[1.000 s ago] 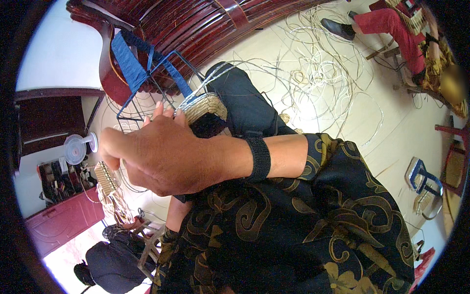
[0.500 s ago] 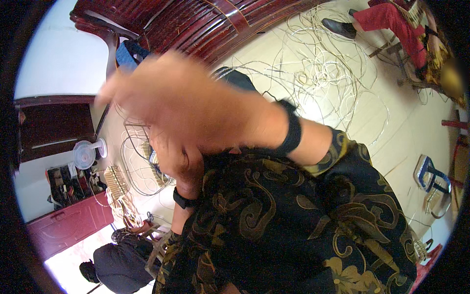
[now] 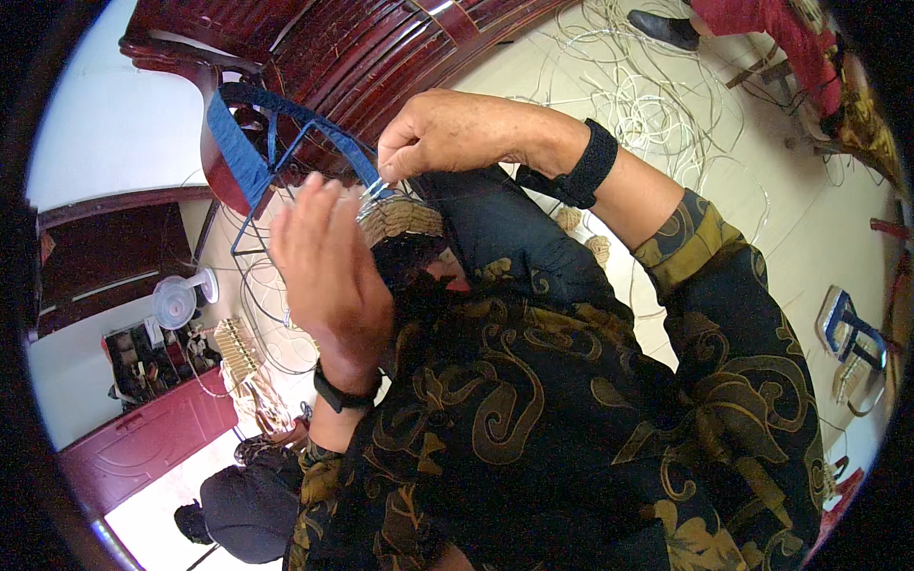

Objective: The person weaves a basket by hand, threading white and blue plastic-like strips through a blue metal frame.

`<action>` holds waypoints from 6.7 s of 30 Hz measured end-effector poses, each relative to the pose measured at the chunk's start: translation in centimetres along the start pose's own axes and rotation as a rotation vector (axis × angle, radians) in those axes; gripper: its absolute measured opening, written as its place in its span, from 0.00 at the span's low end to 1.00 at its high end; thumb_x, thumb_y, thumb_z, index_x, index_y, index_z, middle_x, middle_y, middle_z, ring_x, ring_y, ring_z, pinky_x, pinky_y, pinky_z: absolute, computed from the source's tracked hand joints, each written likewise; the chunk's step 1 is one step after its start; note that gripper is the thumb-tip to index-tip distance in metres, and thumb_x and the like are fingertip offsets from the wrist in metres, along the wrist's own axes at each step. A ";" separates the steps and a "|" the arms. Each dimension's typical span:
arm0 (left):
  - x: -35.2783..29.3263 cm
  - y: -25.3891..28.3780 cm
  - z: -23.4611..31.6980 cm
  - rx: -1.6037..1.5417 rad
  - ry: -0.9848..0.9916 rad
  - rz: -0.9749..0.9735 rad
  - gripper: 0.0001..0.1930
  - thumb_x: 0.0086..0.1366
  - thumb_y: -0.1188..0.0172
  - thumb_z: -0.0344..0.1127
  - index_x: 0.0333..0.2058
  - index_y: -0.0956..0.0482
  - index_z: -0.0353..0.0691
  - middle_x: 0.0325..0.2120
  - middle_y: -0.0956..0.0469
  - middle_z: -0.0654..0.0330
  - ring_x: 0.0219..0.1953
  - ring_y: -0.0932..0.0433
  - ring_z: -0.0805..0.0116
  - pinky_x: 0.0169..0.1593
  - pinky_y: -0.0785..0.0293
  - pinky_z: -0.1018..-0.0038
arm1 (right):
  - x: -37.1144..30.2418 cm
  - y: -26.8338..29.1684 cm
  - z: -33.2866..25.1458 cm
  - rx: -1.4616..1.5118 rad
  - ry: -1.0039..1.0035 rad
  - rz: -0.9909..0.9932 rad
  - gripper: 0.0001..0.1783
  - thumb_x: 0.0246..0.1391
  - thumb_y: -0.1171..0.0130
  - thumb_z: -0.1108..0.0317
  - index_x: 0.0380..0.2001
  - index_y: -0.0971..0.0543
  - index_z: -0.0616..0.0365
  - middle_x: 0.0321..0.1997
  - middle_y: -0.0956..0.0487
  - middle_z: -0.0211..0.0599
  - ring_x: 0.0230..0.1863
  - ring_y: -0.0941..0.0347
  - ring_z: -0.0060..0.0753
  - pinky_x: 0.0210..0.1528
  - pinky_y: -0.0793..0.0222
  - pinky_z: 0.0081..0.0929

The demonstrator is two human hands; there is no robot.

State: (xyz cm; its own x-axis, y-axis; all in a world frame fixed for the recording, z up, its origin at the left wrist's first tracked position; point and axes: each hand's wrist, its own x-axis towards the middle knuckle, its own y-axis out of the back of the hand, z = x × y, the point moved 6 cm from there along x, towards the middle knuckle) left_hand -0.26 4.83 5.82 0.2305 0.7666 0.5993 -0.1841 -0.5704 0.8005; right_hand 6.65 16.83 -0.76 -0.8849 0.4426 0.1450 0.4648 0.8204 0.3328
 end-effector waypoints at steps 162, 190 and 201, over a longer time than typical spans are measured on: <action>-1.6 -4.7 -0.2 0.163 -0.065 -0.118 0.14 0.52 0.47 0.24 0.40 0.27 0.35 0.44 0.31 0.50 0.50 0.31 0.54 0.53 0.47 0.48 | -2.6 0.9 -1.5 1.192 0.223 0.405 0.12 0.53 0.52 0.71 0.42 0.32 0.58 0.20 0.33 0.23 0.21 0.39 0.14 0.23 0.44 0.13; -0.4 -6.4 -1.8 0.104 -0.005 -0.007 0.13 0.51 0.43 0.31 0.38 0.26 0.39 0.34 0.30 0.54 0.36 0.29 0.63 0.44 0.39 0.61 | -4.3 4.1 -2.9 -0.131 0.226 0.890 0.15 0.49 0.51 0.71 0.41 0.30 0.64 0.41 0.24 0.43 0.44 0.28 0.35 0.46 0.35 0.28; 0.1 -7.3 0.1 0.133 0.057 -0.060 0.05 0.50 0.42 0.32 0.22 0.30 0.43 0.17 0.33 0.64 0.24 0.31 0.66 0.43 0.41 0.60 | -4.5 -6.6 6.7 -0.648 -0.044 0.337 0.25 0.37 0.38 0.69 0.42 0.31 0.62 0.44 0.29 0.43 0.47 0.37 0.45 0.48 0.39 0.33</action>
State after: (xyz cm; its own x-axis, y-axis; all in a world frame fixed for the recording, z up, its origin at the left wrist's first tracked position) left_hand 1.25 9.07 0.03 0.1817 0.8140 0.5518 -0.0424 -0.5541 0.8314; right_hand 7.79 11.84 -9.87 -0.6882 0.6589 0.3037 0.5896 0.2641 0.7633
